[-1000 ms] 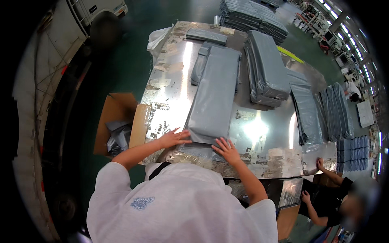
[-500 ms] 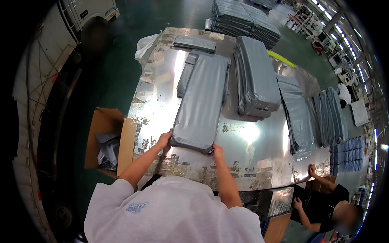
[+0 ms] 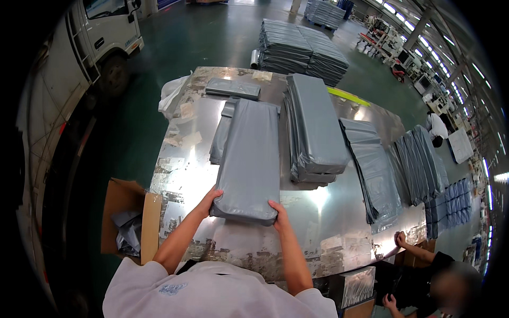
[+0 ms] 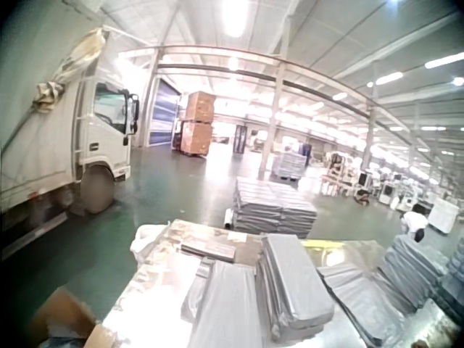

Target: The person places packages of tissues into gray plastic mailer bags on a metal table, folds the top of the bags, and stacks them. Another person assists by handling similar packages nearby.

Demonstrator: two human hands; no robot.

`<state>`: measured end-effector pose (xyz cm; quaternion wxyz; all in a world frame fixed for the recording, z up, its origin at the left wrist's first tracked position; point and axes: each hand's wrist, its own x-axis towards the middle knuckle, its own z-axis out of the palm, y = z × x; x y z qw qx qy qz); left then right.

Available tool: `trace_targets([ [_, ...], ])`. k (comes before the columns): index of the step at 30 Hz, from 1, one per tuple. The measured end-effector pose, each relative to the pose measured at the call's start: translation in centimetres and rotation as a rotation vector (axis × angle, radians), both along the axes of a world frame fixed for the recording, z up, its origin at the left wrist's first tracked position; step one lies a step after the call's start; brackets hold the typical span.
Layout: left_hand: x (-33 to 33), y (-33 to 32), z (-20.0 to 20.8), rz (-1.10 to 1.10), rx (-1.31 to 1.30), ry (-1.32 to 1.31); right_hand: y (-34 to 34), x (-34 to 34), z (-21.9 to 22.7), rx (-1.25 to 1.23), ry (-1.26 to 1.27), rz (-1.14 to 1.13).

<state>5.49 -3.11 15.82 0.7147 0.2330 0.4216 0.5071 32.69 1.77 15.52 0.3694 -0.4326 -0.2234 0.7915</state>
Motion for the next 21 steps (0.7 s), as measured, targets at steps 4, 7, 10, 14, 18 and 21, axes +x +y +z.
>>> trace_targets([
  [4, 4.5, 1.5, 3.5, 0.042, 0.222, 0.154, 1.5, 3.7, 5.7, 0.239, 0.014, -0.079],
  [7, 8.7, 5.7, 7.1, 0.03, 0.339, 0.152, 5.4, 8.2, 8.3, 0.308, -0.154, -0.184],
  [10, 13.8, 13.2, 10.6, 0.011, 0.377, 0.088, 13.9, 14.0, 10.1, 0.415, -0.196, -0.334],
  [14, 20.3, 22.8, 11.8, 0.058, 0.452, 0.013, 23.0, 16.9, 16.8, 0.442, -0.108, -0.327],
  [18, 25.5, 27.9, 7.6, 0.04, 0.221, 0.257, 31.4, 22.7, 9.0, 0.369, -0.338, -0.376],
  [21, 27.5, 29.9, 5.4, -0.052, 0.126, 0.366, 32.4, 27.6, -1.5, 0.463, -0.205, -0.458],
])
